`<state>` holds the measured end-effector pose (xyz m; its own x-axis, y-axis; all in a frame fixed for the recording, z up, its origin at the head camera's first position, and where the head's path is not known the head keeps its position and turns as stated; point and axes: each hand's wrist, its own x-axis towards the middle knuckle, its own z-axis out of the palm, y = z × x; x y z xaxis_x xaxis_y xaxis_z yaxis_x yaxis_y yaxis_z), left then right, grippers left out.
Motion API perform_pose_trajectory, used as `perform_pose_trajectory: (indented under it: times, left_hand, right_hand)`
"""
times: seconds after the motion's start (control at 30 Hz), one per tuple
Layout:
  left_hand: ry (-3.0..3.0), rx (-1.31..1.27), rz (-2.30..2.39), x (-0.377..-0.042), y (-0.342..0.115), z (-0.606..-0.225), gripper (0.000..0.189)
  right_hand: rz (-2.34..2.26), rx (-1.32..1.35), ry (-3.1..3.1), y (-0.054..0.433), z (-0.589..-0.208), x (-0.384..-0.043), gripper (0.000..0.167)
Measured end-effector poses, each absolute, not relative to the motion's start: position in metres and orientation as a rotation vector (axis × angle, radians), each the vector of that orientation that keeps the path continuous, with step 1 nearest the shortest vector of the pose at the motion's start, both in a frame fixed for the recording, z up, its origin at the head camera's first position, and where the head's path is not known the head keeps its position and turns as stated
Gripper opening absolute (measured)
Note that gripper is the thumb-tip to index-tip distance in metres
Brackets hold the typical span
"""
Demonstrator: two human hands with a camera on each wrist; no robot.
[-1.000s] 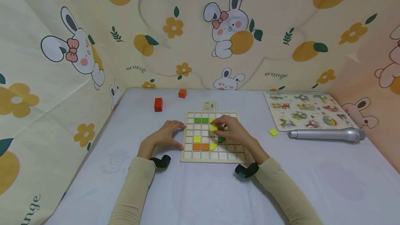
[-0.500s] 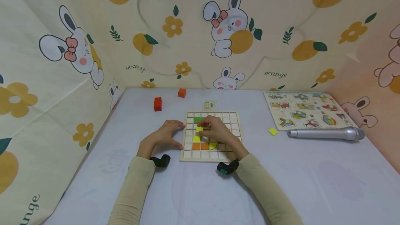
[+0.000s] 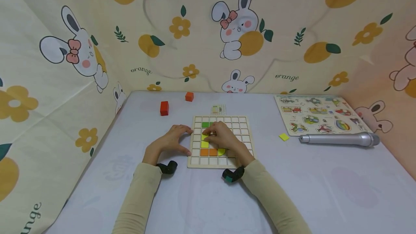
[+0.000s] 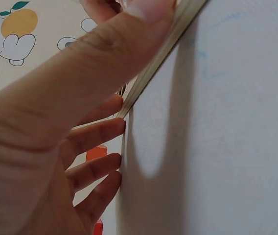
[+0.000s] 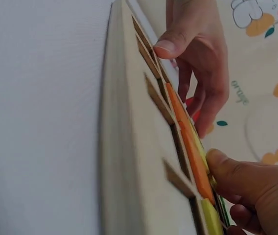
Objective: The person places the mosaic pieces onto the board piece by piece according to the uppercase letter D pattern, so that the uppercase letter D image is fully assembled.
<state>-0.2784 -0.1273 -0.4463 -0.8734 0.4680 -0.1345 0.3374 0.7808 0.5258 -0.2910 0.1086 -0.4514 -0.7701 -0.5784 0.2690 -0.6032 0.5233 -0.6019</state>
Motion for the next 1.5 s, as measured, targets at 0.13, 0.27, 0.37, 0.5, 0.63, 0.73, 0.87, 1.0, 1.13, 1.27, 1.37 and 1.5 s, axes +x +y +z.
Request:
perform_pose_trajectory:
  times: [0.13,0.27,0.37,0.5,0.63,0.73,0.87,1.0,1.13,1.27,1.37,1.5]
  left_hand:
    - [2.72,0.635,0.718,-0.278,-0.127,-0.446,0.081]
    - [2.717,0.643,0.726,-0.277,-0.128,-0.445,0.081]
    - [2.717,0.632,0.729,-0.277,-0.128,-0.445,0.082]
    - [2.721,0.612,0.724,-0.276,-0.127,-0.445,0.082]
    - [2.721,0.603,0.72,-0.276,-0.126,-0.445,0.082]
    - [2.721,0.589,0.717,-0.276,-0.125,-0.444,0.082]
    - [2.718,0.58,0.723,-0.276,-0.125,-0.444,0.082]
    - [2.711,0.579,0.723,-0.276,-0.125,-0.444,0.082]
    - [2.716,0.587,0.713,-0.276,-0.125,-0.444,0.083]
    - [2.724,0.608,0.704,-0.276,-0.126,-0.445,0.083]
    - [2.725,0.617,0.708,-0.276,-0.126,-0.445,0.083]
    - [2.728,0.613,0.711,-0.276,-0.126,-0.446,0.083]
  right_hand:
    - [1.08,1.069,-2.697,0.109,-0.454,-0.293,0.018]
    - [1.03,1.033,-2.682,0.11,-0.454,-0.293,0.017]
    - [1.006,1.01,-2.628,0.114,-0.453,-0.295,0.016]
    - [1.023,0.998,-2.575,0.13,-0.445,-0.294,0.017]
    - [1.025,0.955,-2.59,0.156,-0.433,-0.289,0.021]
    - [1.011,0.934,-2.592,0.179,-0.426,-0.286,0.022]
    - [0.985,0.862,-2.652,0.21,-0.419,-0.28,0.025]
    - [0.95,0.792,-2.718,0.239,-0.413,-0.273,0.029]
    - [0.92,0.799,-2.723,0.269,-0.409,-0.267,0.033]
    - [0.934,0.78,-2.747,0.294,-0.405,-0.262,0.035]
    - [0.964,0.727,-2.786,0.306,-0.401,-0.259,0.037]
    - [0.956,0.64,-2.832,0.315,-0.398,-0.258,0.039]
